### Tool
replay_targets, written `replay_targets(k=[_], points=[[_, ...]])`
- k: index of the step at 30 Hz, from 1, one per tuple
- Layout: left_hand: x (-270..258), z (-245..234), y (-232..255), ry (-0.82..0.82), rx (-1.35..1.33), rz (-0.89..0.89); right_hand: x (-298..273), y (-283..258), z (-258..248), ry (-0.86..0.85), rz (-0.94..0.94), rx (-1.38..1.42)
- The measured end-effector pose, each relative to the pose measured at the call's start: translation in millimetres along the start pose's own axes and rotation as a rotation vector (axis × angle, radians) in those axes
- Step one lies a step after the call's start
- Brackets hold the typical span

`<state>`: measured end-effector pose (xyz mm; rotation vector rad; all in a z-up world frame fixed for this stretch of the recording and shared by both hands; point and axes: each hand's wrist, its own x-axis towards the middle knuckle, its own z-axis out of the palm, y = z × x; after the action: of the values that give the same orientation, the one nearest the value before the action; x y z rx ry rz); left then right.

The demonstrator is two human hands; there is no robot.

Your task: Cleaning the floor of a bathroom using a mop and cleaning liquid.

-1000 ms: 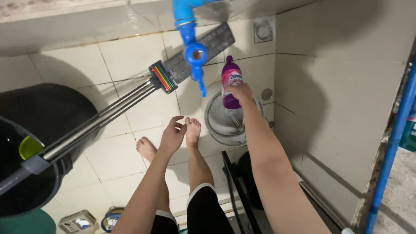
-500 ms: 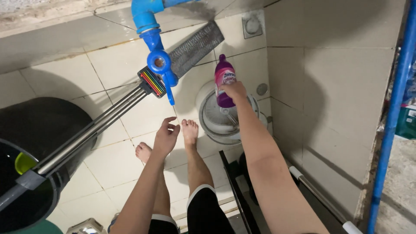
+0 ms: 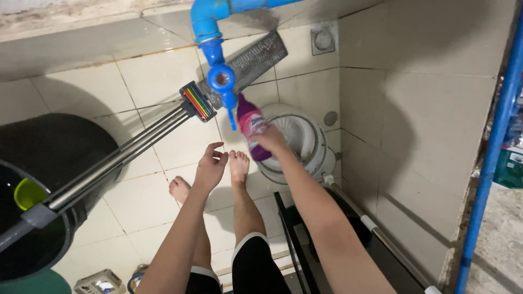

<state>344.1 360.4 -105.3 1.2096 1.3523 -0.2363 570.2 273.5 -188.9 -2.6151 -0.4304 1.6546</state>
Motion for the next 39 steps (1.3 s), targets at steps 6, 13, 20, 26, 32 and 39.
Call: replay_targets(k=[6,13,20,26,32,39], points=[[2.4,-4.2,-23.6,0.013,0.012,0.030,-31.8,-13.0,4.6,0.021,0.033,0.164],[-1.2,-9.1,-24.8,0.023,-0.050,0.003,-49.4,-17.0,3.0,0.004,0.032,0.222],[-0.8,-9.0,-27.1,0.008,-0.059,0.024,-59.5,-25.1,13.6,-0.049,0.043,0.244],[4.9,-7.1,-38.2,0.033,-0.066,0.028,-55.8,-34.5,10.8,-0.012,-0.060,0.140],[8.5,-6.1,-47.9,0.051,-0.049,0.021,-11.1,-18.1,0.6,-0.018,-0.102,0.026],[7.7,-8.0,-52.8,0.036,-0.072,-0.020,17.4,3.6,-64.1,0.057,0.050,0.084]])
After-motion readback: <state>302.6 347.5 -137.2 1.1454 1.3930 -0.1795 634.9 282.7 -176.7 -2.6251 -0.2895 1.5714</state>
